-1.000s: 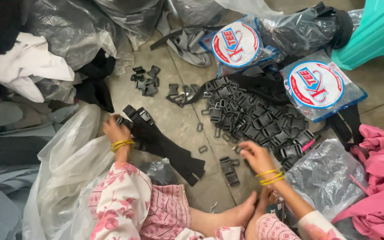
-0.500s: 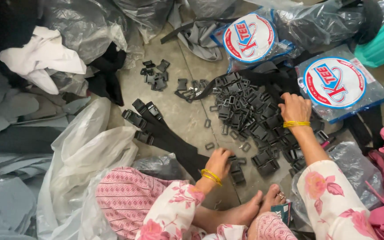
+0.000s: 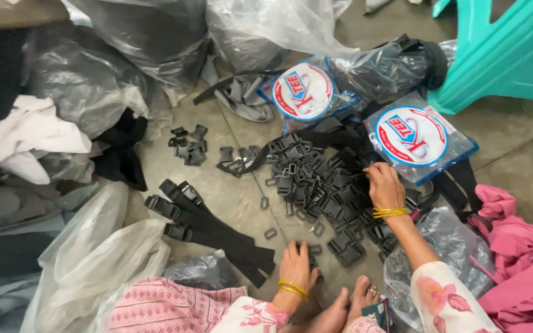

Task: The person sits on the floor among piles of black webbing straps and plastic buckles, threading the end of each strap through a side-release buckle and slider by hand, then sets the assembled strap aside and picks up the next strap and buckle to repeat the assembly.

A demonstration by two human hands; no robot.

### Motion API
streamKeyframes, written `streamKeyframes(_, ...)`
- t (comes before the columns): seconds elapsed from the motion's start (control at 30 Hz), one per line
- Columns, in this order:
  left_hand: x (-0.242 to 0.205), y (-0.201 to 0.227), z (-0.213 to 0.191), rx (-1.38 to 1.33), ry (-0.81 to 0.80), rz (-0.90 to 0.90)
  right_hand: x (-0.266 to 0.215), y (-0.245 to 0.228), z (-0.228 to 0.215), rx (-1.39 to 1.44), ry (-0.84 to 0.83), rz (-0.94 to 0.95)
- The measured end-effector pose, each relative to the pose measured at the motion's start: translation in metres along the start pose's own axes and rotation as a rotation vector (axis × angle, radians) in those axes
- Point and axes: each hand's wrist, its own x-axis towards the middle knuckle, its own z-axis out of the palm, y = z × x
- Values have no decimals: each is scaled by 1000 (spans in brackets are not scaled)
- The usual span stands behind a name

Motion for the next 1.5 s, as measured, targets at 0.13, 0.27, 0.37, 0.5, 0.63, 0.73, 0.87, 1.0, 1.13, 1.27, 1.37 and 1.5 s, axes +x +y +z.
streamKeyframes(0.13, 8, -23, 34, -80, 91, 160, 1, -20, -13, 107, -12, 77)
streamKeyframes(0.27, 42, -83, 100, -469, 204, 157, 2, -35, -16, 194, 52, 12)
streamKeyframes(0.37, 61, -96, 106, -1440, -177, -477, 3, -59, -32, 288, 115, -100)
streamKeyframes(0.5, 57, -74, 49, -1445, -131, -288, -26, -65, -3, 614, -122, 205)
streamKeyframes(0.63, 56, -31, -11, -1628, -152, -300, -54, -60, 20, 1092, -474, 529)
streamKeyframes(0.73, 50, -20, -34, -1661, -110, -237, -61, -71, 12, 1315, -521, 634)
streamKeyframes(0.87, 46, -9, -53, -1660, -107, -108, -54, -96, -19, 1363, -519, 899)
streamKeyframes(1.0, 42, 7, -77, -1622, -166, -126, -58, -96, -19, 1390, -510, 903)
streamKeyframes(1.13, 47, 10, -78, -1724, -144, -114, -67, -83, -6, 1465, -525, 837)
streamKeyframes(1.27, 48, 18, -86, -1764, -152, -98, -80, -82, 2, 1431, -572, 750)
streamKeyframes(1.37, 48, 23, -92, -1765, -198, -111, -76, -90, -6, 1470, -571, 630)
streamKeyframes(1.5, 52, 23, -86, -1702, -231, -139, -56, -107, -25, 1423, -571, 521)
